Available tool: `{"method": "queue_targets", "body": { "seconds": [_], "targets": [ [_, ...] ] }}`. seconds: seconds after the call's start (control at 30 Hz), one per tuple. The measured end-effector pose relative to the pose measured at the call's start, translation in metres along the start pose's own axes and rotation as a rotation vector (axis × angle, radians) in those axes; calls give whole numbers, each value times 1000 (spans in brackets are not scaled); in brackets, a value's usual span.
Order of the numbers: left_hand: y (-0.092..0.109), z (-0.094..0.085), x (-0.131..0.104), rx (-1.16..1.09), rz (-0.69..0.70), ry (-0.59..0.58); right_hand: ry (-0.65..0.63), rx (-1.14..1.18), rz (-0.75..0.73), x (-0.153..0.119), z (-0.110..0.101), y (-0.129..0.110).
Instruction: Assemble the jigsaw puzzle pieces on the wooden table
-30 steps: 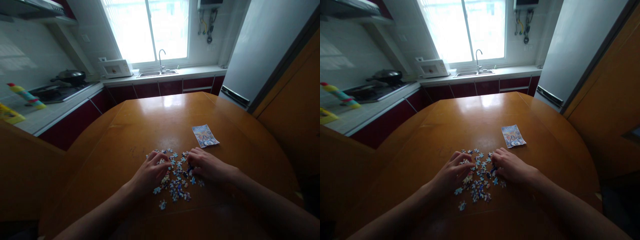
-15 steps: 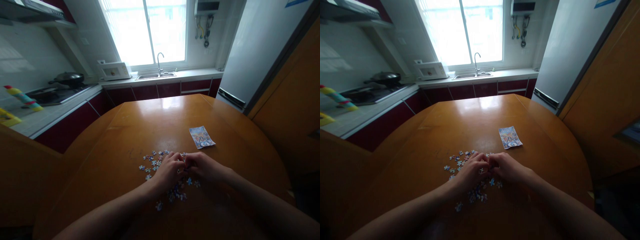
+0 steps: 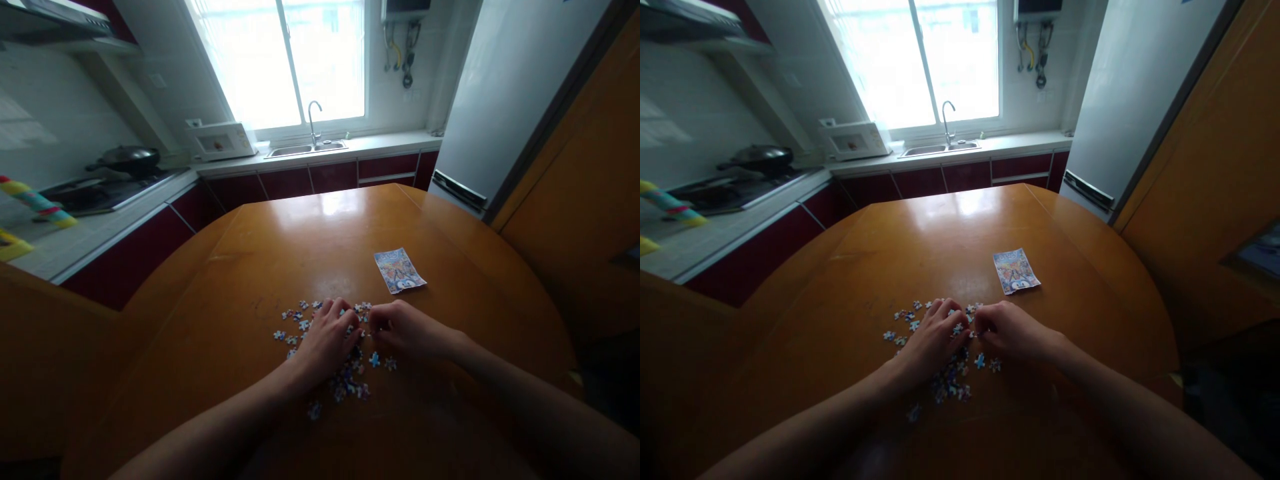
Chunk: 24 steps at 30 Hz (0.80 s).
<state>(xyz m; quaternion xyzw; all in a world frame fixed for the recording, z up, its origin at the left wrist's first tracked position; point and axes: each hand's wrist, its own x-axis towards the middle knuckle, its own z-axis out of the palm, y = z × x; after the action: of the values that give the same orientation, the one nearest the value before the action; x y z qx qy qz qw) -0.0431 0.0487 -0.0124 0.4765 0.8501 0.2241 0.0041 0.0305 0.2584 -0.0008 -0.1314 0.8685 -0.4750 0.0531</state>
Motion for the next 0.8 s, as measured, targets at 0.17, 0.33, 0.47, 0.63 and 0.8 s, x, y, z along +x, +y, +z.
{"method": "queue_targets", "body": {
  "seconds": [0.17,0.33,0.47,0.63,0.8],
  "targets": [
    [4,0,0,-213,74,35,82,19,-66,3,8,-2],
    [7,1,1,-338,-34,76,205,12,-20,5,12,-2],
    [2,-1,5,-395,-65,100,245,199,33,7,19,-5],
    [-4,-2,4,-315,-97,19,353,126,5,7,8,-5],
    [1,7,-2,-147,81,-59,-45,-103,150,-11,-23,-8]
  ]
}}
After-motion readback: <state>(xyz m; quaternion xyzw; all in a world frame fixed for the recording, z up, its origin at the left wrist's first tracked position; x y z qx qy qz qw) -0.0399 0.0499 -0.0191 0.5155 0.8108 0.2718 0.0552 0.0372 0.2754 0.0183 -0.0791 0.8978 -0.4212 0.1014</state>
